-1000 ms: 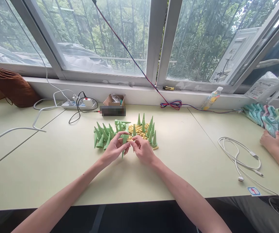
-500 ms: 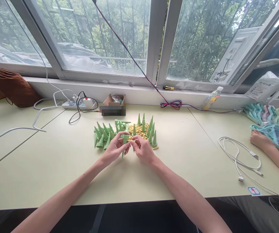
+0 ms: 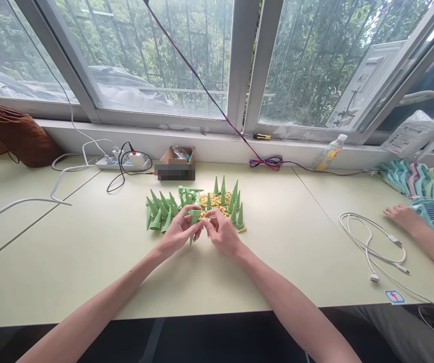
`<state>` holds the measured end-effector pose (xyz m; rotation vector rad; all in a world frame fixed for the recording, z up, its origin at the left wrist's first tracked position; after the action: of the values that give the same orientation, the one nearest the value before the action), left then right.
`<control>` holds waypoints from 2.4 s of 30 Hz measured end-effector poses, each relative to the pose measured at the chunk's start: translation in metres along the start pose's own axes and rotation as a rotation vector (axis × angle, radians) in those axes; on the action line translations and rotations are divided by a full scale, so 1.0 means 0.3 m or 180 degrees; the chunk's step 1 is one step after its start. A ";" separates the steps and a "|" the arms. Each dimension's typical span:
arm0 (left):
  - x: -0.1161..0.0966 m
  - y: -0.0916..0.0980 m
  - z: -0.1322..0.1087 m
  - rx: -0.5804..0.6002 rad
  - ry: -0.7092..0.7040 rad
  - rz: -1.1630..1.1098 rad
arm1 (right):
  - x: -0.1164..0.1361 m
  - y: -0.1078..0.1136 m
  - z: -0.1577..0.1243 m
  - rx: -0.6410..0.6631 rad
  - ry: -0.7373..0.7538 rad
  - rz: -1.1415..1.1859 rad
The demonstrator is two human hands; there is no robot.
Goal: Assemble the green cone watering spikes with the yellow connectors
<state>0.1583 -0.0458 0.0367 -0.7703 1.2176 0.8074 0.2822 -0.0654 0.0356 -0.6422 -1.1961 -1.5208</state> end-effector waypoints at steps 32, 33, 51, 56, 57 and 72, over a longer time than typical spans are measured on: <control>-0.016 -0.003 -0.005 -0.0014 0.0028 0.0118 | 0.005 -0.002 0.004 0.0075 -0.0121 0.0001; -0.016 -0.003 -0.006 -0.0017 0.0033 0.0120 | 0.005 -0.002 0.004 0.0085 -0.0141 -0.0006; -0.014 -0.004 -0.003 0.0014 -0.0012 0.0046 | -0.004 -0.008 0.003 0.0107 -0.0055 -0.0040; -0.016 -0.005 -0.004 0.0002 0.0018 0.0080 | -0.003 -0.007 0.003 0.0111 -0.0088 -0.0043; -0.016 -0.006 -0.004 -0.0001 0.0022 0.0094 | -0.003 -0.007 0.003 0.0110 -0.0097 -0.0033; -0.008 -0.011 -0.008 0.0048 -0.0029 0.0243 | -0.014 -0.009 0.002 0.0156 -0.0251 0.0091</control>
<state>0.1596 -0.0498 0.0390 -0.7106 1.2496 0.8624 0.2810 -0.0632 0.0312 -0.6891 -1.2749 -1.4494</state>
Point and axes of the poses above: each hand's wrist, its own z-axis towards the middle knuckle, its own y-axis out of the back of the hand, x = y × z, the point moved 7 cm from there along z, towards the middle knuckle, and after that the axes turned 2 degrees about -z, right-handed, at the moved point
